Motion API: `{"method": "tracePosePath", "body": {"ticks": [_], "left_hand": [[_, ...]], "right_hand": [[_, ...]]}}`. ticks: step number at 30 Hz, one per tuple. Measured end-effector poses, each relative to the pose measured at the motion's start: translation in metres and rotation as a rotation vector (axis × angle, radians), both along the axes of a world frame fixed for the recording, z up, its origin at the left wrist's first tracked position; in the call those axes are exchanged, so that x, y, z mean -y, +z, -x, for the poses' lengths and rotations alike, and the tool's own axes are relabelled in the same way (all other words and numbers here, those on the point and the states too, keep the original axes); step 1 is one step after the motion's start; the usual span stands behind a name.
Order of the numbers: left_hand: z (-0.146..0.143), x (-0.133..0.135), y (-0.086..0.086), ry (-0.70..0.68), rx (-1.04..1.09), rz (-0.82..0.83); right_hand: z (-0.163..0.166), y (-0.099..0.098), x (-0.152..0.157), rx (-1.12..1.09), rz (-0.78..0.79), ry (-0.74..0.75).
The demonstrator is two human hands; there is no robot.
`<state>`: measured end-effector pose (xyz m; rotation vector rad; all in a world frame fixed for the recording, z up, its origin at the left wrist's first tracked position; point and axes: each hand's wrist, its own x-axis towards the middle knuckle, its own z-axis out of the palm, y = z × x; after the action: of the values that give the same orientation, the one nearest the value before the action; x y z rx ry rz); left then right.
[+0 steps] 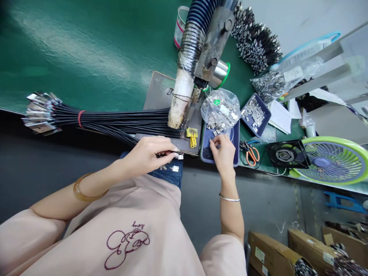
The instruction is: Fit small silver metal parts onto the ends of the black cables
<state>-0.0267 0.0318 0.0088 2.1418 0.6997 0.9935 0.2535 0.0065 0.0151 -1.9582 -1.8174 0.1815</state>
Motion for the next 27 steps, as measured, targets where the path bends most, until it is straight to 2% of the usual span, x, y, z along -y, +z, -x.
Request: {"method": "tracePosePath", "body": {"ticks": [2,4,7,9,11,14,19,27], "left_hand": [[-0.004,0.001,-0.003,0.014,0.005,-0.061],[-0.006,0.002,-0.005,0.024,0.052,-0.048],[-0.004,0.000,-0.006,0.038,0.110,0.146],[-0.001,-0.002,-0.004,0.004,0.102,0.335],[0.002,-0.005,-0.003,-0.057,0.108,0.471],[0.005,-0.009,-0.001,-0.131,0.153,0.558],[0.004,-0.011,0.001,-0.167,0.128,0.599],[0.007,-0.014,0.001,-0.226,0.036,0.528]], "right_hand": [[0.013,0.005,0.002,0.085,-0.087,-0.027],[0.027,0.011,0.009,-0.010,-0.190,-0.081],[0.053,0.019,0.027,-0.409,-0.235,-0.106],[0.073,0.019,0.039,-0.550,-0.242,-0.054],[0.092,0.015,0.047,-0.515,-0.313,-0.009],[0.110,0.003,0.049,-0.424,-0.401,0.009],[0.116,-0.012,0.042,-0.676,-0.238,0.022],[0.117,-0.016,0.040,-0.703,-0.195,0.051]]}}
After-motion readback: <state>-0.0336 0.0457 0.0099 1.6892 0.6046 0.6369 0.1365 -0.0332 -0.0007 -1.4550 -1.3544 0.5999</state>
